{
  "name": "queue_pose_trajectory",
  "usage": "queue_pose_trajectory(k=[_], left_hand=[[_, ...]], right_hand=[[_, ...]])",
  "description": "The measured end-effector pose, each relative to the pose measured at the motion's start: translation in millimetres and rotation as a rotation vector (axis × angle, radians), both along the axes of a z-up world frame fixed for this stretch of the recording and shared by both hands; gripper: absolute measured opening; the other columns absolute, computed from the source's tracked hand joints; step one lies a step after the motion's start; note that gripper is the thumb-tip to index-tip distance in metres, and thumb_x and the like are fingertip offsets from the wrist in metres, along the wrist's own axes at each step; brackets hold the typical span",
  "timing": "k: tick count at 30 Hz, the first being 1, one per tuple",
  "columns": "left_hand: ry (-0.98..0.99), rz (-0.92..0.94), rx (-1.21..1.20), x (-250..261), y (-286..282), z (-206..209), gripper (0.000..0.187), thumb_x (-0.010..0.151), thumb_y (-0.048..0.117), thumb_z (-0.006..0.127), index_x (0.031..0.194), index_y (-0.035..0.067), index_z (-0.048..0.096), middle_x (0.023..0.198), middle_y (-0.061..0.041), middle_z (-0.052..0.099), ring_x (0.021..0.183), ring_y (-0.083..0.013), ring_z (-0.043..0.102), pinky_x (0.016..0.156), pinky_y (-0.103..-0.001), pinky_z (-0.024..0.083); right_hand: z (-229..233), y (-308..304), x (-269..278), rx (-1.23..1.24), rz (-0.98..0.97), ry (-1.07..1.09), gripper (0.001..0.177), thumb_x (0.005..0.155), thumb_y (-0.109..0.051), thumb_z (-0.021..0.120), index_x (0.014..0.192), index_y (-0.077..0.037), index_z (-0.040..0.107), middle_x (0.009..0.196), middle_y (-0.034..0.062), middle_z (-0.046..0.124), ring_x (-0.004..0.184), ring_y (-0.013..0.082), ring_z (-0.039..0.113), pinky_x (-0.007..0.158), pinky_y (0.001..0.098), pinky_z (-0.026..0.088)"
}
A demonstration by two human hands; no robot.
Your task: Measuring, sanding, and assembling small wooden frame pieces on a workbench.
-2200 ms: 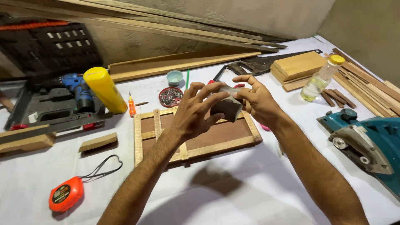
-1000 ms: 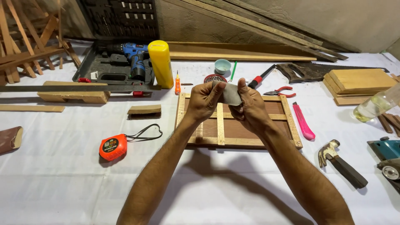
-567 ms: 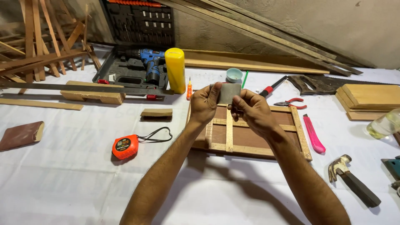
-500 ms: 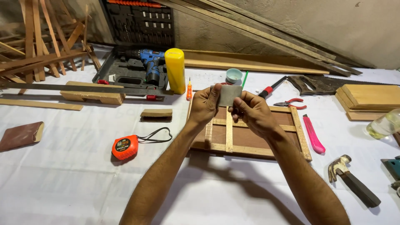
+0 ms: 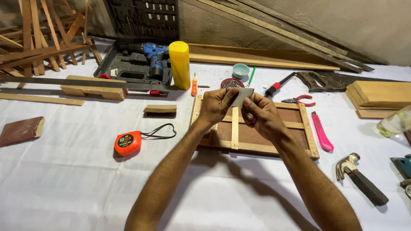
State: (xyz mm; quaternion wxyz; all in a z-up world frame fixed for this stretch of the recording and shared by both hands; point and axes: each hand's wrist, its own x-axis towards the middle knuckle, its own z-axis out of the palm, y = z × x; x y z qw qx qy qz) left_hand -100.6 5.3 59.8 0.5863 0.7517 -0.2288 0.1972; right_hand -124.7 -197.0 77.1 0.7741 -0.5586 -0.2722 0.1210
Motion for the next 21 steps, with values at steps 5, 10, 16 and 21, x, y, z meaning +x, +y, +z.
queue_pose_trajectory(k=[5,10,16,21], left_hand=[[0.003,-0.085,-0.105,-3,-1,6,0.058,0.101,0.060,0.050,0.087,0.009,0.074,0.057,0.006,0.060,0.051,-0.0052,0.057,0.043,-0.023,0.044],[0.256,-0.310,-0.234,-13,-1,6,0.055,0.103,0.053,0.057,0.082,0.005,0.070,0.058,0.002,0.053,0.050,-0.0073,0.046,0.043,-0.025,0.035],[-0.122,-0.079,0.111,-21,0,9,0.026,0.102,0.029,0.066,0.105,0.004,0.074,0.086,-0.005,0.073,0.073,-0.0120,0.067,0.061,-0.026,0.054],[-0.268,-0.118,0.429,-6,4,-23,0.019,0.093,0.005,0.071,0.109,0.013,0.079,0.115,-0.006,0.077,0.101,-0.0184,0.077,0.086,-0.027,0.066]], right_hand=[[1,0,-6,0.066,-0.022,0.109,0.023,0.109,-0.028,0.060,0.096,-0.009,0.060,0.064,-0.0030,0.053,0.053,0.0077,0.050,0.049,0.0235,0.042],[0,-9,-4,-0.279,-0.205,0.044,0.024,0.108,-0.031,0.054,0.096,-0.009,0.057,0.079,0.0016,0.063,0.069,0.0087,0.061,0.059,0.0255,0.053],[-4,-25,9,-0.137,-0.272,0.044,0.022,0.096,-0.005,0.065,0.118,-0.006,0.061,0.104,0.0051,0.071,0.099,0.0130,0.070,0.093,0.0317,0.062],[-19,-41,14,-0.509,-0.315,-0.408,0.015,0.092,0.009,0.067,0.101,0.000,0.073,0.113,0.0118,0.077,0.108,0.0202,0.075,0.101,0.0337,0.063]])
